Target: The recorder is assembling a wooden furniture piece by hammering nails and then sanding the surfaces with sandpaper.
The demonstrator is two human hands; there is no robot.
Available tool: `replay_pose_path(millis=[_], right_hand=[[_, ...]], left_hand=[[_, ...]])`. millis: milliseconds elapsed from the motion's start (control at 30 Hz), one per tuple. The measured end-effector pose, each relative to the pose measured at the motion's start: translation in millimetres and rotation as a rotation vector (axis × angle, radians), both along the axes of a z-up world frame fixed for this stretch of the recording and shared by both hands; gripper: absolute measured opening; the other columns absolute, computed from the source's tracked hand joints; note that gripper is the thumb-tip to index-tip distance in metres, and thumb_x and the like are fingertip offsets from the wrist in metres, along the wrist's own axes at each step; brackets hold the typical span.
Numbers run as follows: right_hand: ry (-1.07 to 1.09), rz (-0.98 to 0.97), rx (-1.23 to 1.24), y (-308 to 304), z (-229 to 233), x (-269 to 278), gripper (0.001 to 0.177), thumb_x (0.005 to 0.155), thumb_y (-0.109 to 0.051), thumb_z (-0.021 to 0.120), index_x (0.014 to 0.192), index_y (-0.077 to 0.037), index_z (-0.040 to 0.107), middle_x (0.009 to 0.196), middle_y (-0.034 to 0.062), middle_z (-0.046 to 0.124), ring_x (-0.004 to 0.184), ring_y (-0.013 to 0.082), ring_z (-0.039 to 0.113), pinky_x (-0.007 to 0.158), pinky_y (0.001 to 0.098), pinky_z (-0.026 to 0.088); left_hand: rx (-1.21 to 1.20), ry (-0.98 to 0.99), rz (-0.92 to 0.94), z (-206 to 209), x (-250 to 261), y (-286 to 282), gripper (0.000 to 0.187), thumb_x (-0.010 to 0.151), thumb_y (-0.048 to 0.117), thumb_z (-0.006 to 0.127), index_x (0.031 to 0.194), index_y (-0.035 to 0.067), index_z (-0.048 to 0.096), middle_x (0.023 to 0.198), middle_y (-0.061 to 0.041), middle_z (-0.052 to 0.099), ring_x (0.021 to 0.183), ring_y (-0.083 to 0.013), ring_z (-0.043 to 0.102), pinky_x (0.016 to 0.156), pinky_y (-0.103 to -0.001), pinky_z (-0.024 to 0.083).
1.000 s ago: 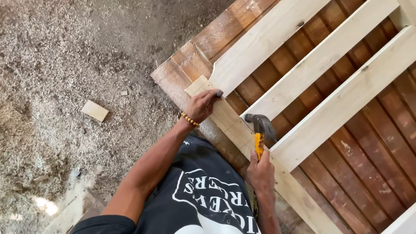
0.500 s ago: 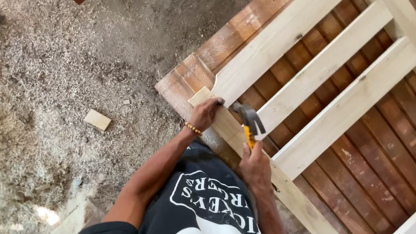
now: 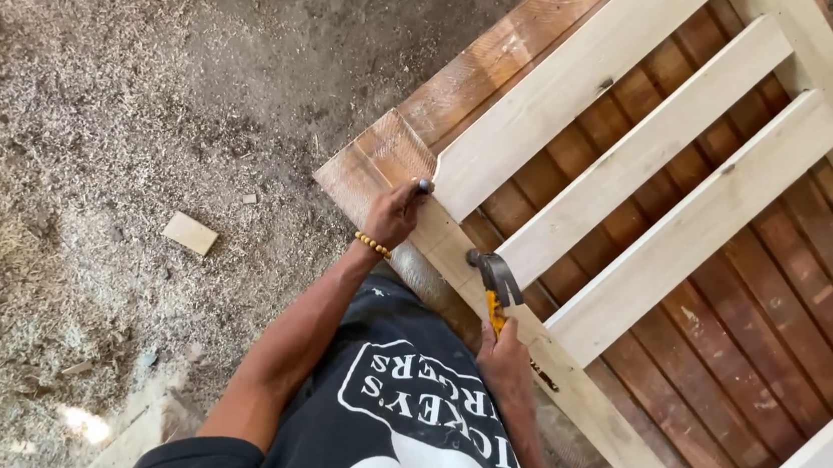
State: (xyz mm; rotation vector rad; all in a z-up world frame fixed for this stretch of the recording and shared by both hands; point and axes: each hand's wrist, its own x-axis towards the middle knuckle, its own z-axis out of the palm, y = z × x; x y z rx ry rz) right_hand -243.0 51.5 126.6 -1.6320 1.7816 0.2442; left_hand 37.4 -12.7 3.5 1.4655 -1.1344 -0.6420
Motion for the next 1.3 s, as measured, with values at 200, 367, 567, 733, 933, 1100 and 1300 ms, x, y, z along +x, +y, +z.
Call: replay_pose_path(millis=[200, 367, 567, 733, 933, 1100, 1300], right_hand=[[-0.021, -0.041, -0.055, -1, -4, 2, 0.045, 0.101, -0.049, 0.046, 0.115, -0.007, 0.050, 0.087, 0.0339, 0.070, 0.087, 0.0563, 0.067, 0.073, 0.0640, 0.051], [-0.081, 0.002, -0.054, -20, 40, 46, 0.039, 0.101, -0.044, 0.050, 0.117, -0.008, 0.051, 0.081, 0.0304, 0.071, 0.076, 0.0504, 0.070, 0.064, 0.0582, 0.054], [-0.269, 0.217, -0.209, -39, 55, 86, 0.035, 0.103, -0.035, 0.053, 0.110, 0.000, 0.051, 0.075, 0.0227, 0.070, 0.062, 0.0410, 0.072, 0.053, 0.0488, 0.057], [-0.146, 0.328, -0.233, -33, 39, 80, 0.038, 0.104, -0.035, 0.055, 0.107, 0.002, 0.051, 0.077, 0.0253, 0.069, 0.066, 0.0425, 0.071, 0.054, 0.0502, 0.056], [-0.238, 0.177, -0.205, 4, 18, 36, 0.034, 0.102, -0.036, 0.056, 0.108, -0.002, 0.054, 0.081, 0.0249, 0.071, 0.075, 0.0475, 0.069, 0.064, 0.0564, 0.054], [-0.147, -0.065, -0.089, 25, 17, 3, 0.032, 0.098, -0.038, 0.058, 0.110, -0.009, 0.057, 0.081, 0.0233, 0.073, 0.078, 0.0470, 0.070, 0.068, 0.0571, 0.054], [-0.148, -0.169, -0.135, 40, -10, -21, 0.038, 0.098, -0.041, 0.059, 0.111, -0.006, 0.055, 0.083, 0.0254, 0.072, 0.081, 0.0488, 0.069, 0.069, 0.0580, 0.053]], left_hand=[[-0.072, -0.062, -0.001, -3, -1, -1, 0.017, 0.097, 0.000, 0.066, 0.113, 0.004, 0.071, 0.106, -0.017, 0.074, 0.091, -0.0356, 0.074, 0.077, -0.041, 0.060], [-0.106, -0.129, -0.064, -4, 3, 1, 0.022, 0.096, -0.004, 0.064, 0.115, 0.004, 0.071, 0.110, -0.018, 0.073, 0.098, -0.0376, 0.072, 0.084, -0.043, 0.059], [-0.133, -0.225, -0.123, 2, 7, 4, 0.033, 0.089, -0.009, 0.060, 0.118, 0.005, 0.069, 0.112, -0.018, 0.072, 0.100, -0.0375, 0.071, 0.087, -0.043, 0.059], [-0.076, -0.263, -0.134, -2, 9, 4, 0.043, 0.083, -0.010, 0.054, 0.121, 0.005, 0.069, 0.112, -0.019, 0.073, 0.098, -0.0384, 0.071, 0.084, -0.044, 0.058], [0.100, -0.064, 0.031, -17, 11, -5, 0.016, 0.099, 0.007, 0.068, 0.114, 0.007, 0.070, 0.098, -0.014, 0.075, 0.086, -0.0270, 0.074, 0.075, -0.035, 0.057], [0.202, 0.449, 0.015, -29, 6, -5, 0.027, 0.105, 0.017, 0.056, 0.123, -0.002, 0.063, 0.089, -0.002, 0.068, 0.077, -0.0109, 0.061, 0.070, -0.026, 0.051], [0.297, 0.355, -0.113, -17, -32, -62, 0.030, 0.102, 0.029, 0.064, 0.101, -0.001, 0.062, 0.075, -0.004, 0.063, 0.070, -0.0108, 0.058, 0.065, -0.026, 0.048]])
